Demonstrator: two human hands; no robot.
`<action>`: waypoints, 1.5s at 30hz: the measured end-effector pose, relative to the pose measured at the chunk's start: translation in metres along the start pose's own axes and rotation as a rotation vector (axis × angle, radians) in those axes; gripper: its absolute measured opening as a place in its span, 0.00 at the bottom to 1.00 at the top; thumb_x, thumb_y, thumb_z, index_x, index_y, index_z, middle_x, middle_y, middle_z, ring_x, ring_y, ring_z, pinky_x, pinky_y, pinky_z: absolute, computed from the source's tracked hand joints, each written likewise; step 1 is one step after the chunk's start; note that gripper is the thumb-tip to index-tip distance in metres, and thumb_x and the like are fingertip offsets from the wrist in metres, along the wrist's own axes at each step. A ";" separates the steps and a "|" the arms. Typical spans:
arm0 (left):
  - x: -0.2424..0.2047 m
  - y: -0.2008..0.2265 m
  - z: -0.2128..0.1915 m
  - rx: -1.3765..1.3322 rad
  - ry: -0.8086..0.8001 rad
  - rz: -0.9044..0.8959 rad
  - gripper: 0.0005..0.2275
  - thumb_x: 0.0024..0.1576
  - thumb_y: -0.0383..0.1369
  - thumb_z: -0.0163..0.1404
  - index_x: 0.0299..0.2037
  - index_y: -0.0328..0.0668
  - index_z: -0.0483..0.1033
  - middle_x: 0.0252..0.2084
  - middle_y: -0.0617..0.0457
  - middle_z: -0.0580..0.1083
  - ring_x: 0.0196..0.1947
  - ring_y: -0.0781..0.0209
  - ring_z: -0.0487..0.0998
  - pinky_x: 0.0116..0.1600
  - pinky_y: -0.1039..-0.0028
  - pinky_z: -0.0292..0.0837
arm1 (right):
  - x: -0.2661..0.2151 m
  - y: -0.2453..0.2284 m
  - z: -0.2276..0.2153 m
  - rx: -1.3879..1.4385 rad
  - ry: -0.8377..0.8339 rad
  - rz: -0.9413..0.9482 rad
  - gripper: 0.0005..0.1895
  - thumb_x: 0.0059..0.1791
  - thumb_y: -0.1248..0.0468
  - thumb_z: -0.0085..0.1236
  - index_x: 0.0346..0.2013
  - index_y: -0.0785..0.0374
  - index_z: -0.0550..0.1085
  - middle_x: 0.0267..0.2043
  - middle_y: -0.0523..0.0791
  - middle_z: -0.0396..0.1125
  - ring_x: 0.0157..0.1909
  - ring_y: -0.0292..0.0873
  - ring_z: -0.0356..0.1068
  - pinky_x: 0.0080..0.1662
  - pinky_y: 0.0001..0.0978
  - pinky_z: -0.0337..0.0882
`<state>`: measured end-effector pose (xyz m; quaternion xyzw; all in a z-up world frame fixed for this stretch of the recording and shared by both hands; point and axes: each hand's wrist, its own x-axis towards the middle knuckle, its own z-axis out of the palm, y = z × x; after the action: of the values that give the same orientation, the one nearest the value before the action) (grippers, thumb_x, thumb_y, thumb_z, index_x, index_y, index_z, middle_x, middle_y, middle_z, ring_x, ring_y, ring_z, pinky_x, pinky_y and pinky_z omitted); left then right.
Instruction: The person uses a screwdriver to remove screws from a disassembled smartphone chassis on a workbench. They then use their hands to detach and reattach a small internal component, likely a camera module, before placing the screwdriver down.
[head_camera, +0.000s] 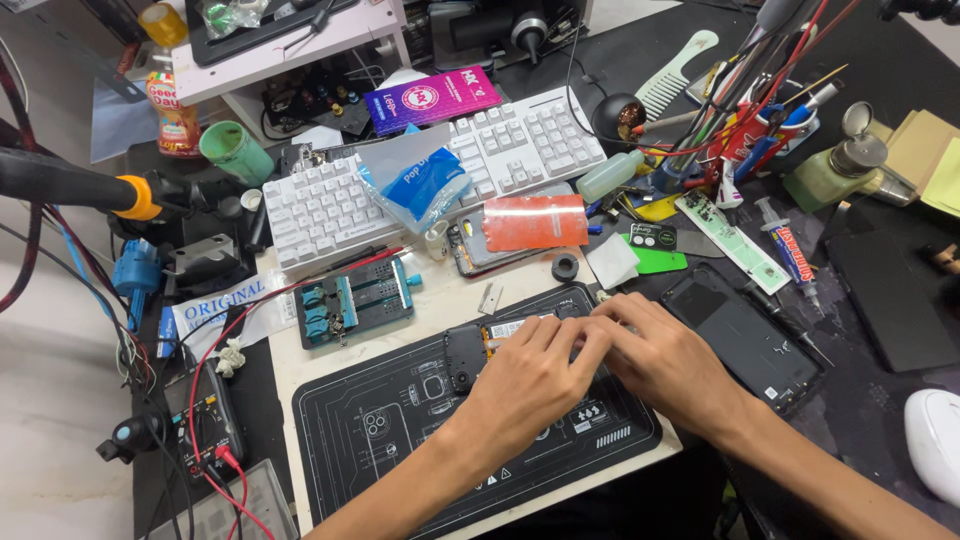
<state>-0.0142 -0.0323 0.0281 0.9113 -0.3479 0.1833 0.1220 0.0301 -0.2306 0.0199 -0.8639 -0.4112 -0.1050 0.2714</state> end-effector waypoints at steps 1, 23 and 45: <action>0.000 0.000 0.001 0.034 0.028 0.006 0.16 0.55 0.24 0.54 0.52 0.30 0.68 0.44 0.41 0.73 0.45 0.49 0.76 0.54 0.62 0.71 | -0.001 0.002 0.000 -0.014 -0.013 0.003 0.17 0.39 0.71 0.63 0.43 0.64 0.74 0.44 0.47 0.69 0.47 0.51 0.71 0.47 0.41 0.73; -0.023 -0.020 0.011 -0.210 -0.223 -0.356 0.30 0.53 0.23 0.54 0.67 0.25 0.58 0.47 0.32 0.68 0.50 0.37 0.69 0.58 0.53 0.64 | -0.014 0.028 -0.006 0.505 0.138 0.547 0.14 0.50 0.66 0.57 0.48 0.66 0.69 0.39 0.48 0.76 0.43 0.40 0.79 0.45 0.34 0.78; -0.002 -0.027 0.000 -0.388 -0.308 -0.414 0.10 0.59 0.34 0.53 0.38 0.33 0.70 0.35 0.41 0.77 0.33 0.36 0.77 0.35 0.50 0.69 | -0.021 0.037 0.002 0.709 0.165 0.552 0.13 0.52 0.67 0.53 0.50 0.67 0.66 0.43 0.49 0.76 0.46 0.41 0.78 0.49 0.34 0.77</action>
<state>0.0031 -0.0113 0.0247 0.9395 -0.1980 -0.0552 0.2740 0.0451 -0.2620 -0.0046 -0.7837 -0.1533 0.0499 0.5998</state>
